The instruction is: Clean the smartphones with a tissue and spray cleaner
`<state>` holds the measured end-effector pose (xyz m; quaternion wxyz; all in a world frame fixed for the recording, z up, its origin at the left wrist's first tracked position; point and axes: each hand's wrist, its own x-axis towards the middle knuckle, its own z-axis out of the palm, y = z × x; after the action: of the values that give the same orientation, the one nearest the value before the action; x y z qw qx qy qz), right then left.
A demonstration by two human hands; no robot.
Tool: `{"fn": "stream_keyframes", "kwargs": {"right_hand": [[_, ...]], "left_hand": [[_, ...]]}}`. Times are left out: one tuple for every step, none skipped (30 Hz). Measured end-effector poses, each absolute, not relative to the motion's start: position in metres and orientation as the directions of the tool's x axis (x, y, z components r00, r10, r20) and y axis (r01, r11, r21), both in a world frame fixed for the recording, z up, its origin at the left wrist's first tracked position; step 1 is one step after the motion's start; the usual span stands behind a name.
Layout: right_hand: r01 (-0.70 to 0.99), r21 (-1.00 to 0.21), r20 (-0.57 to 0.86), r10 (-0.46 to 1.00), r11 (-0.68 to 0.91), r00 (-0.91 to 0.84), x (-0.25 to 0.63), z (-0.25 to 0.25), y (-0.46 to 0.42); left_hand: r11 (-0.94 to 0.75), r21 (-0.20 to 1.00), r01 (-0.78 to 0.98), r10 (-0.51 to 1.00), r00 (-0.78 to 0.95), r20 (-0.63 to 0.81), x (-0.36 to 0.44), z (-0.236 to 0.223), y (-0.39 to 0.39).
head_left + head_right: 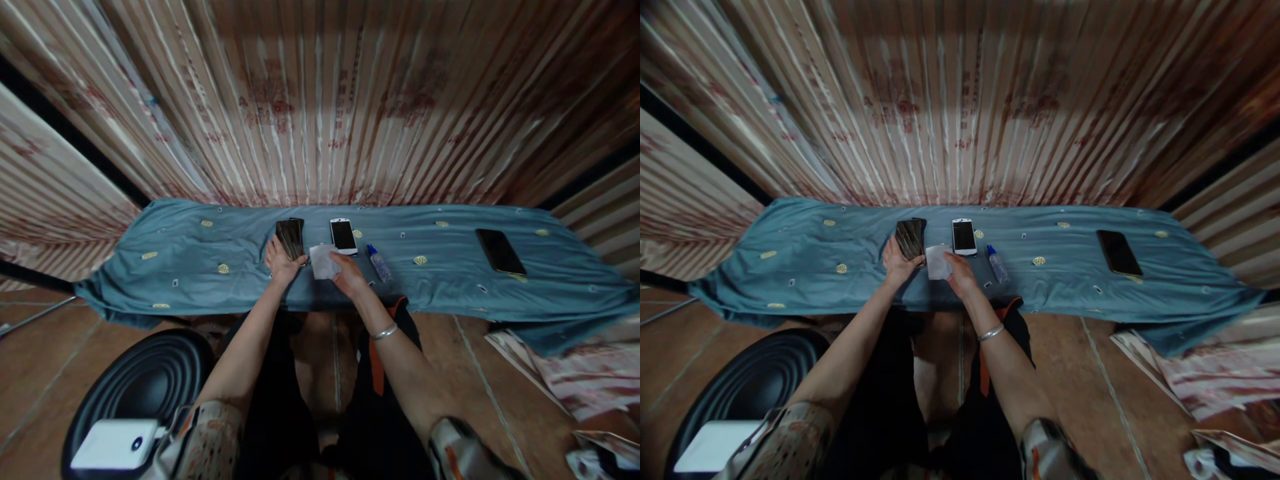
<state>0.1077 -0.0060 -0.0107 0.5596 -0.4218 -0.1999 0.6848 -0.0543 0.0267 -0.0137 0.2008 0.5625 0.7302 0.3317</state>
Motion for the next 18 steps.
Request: {"fn": "stream_keyframes", "kwargs": {"right_hand": [[-0.595,-0.748,-0.353,0.936,-0.294,-0.019,0.1071,-0.0113,-0.0055],[-0.592,-0.75,-0.352,0.936,-0.295,-0.021,0.1064,-0.0121,-0.005],[-0.589,-0.752,-0.351,0.936,-0.296,-0.023,0.1056,-0.0128,-0.0044],[-0.587,-0.753,-0.35,0.936,-0.299,-0.027,0.1047,-0.0135,-0.004],[-0.584,-0.754,-0.35,0.936,-0.3,-0.03,0.1038,-0.0141,-0.0037],[-0.583,-0.755,-0.348,0.937,-0.301,-0.034,0.1028,-0.0145,-0.0035],[-0.583,-0.755,-0.346,0.937,-0.301,-0.036,0.1019,-0.0148,-0.0034],[-0.583,-0.755,-0.345,0.938,-0.301,-0.038,0.1011,-0.0149,-0.0033],[-0.583,-0.755,-0.343,0.939,-0.3,-0.038,0.1004,-0.0149,-0.0033],[-0.583,-0.756,-0.342,0.939,-0.299,-0.037,0.0999,-0.0149,-0.0032],[-0.582,-0.757,-0.341,0.939,-0.297,-0.036,0.0997,-0.0149,-0.0031],[-0.581,-0.758,-0.34,0.94,-0.295,-0.034,0.0998,-0.0151,-0.003],[-0.58,-0.76,-0.339,0.94,-0.293,-0.031,0.1,-0.0154,-0.0028],[-0.578,-0.762,-0.338,0.941,-0.291,-0.028,0.1003,-0.0159,-0.0026],[-0.577,-0.764,-0.337,0.941,-0.288,-0.024,0.1007,-0.0166,-0.0023],[-0.575,-0.767,-0.337,0.941,-0.286,-0.019,0.1011,-0.0174,-0.002],[-0.573,-0.769,-0.338,0.941,-0.285,-0.014,0.1014,-0.0183,-0.0017],[-0.571,-0.771,-0.339,0.941,-0.282,-0.007,0.1016,-0.0191,-0.0012]], "left_hand": [[0.131,0.706,0.696,0.958,-0.271,0.09,-0.0547,-0.014,0.0268],[0.115,0.702,0.703,0.961,-0.256,0.099,-0.0553,-0.0142,0.0268],[0.104,0.7,0.706,0.963,-0.247,0.106,-0.0559,-0.0145,0.0269],[0.095,0.701,0.707,0.964,-0.241,0.112,-0.0565,-0.0149,0.027],[0.088,0.702,0.707,0.964,-0.237,0.117,-0.057,-0.0153,0.0273],[0.081,0.702,0.707,0.964,-0.234,0.124,-0.0574,-0.0158,0.0276],[0.076,0.702,0.708,0.963,-0.235,0.133,-0.0576,-0.0163,0.0279],[0.071,0.7,0.711,0.961,-0.238,0.144,-0.0577,-0.0167,0.0281],[0.067,0.698,0.713,0.958,-0.243,0.156,-0.0578,-0.0169,0.0283],[0.066,0.697,0.714,0.954,-0.25,0.166,-0.0578,-0.0169,0.0283],[0.067,0.698,0.713,0.95,-0.259,0.173,-0.058,-0.0166,0.0282],[0.07,0.704,0.707,0.947,-0.27,0.177,-0.0583,-0.0161,0.0279],[0.075,0.714,0.696,0.943,-0.283,0.176,-0.0589,-0.0154,0.0276],[0.083,0.729,0.68,0.939,-0.298,0.172,-0.0596,-0.0145,0.0271],[0.092,0.747,0.659,0.934,-0.317,0.165,-0.0605,-0.0136,0.0264],[0.098,0.766,0.635,0.93,-0.333,0.157,-0.0614,-0.0128,0.0254],[0.101,0.786,0.61,0.927,-0.345,0.149,-0.0621,-0.0122,0.024],[0.096,0.804,0.586,0.925,-0.351,0.145,-0.0626,-0.0118,0.022]]}}
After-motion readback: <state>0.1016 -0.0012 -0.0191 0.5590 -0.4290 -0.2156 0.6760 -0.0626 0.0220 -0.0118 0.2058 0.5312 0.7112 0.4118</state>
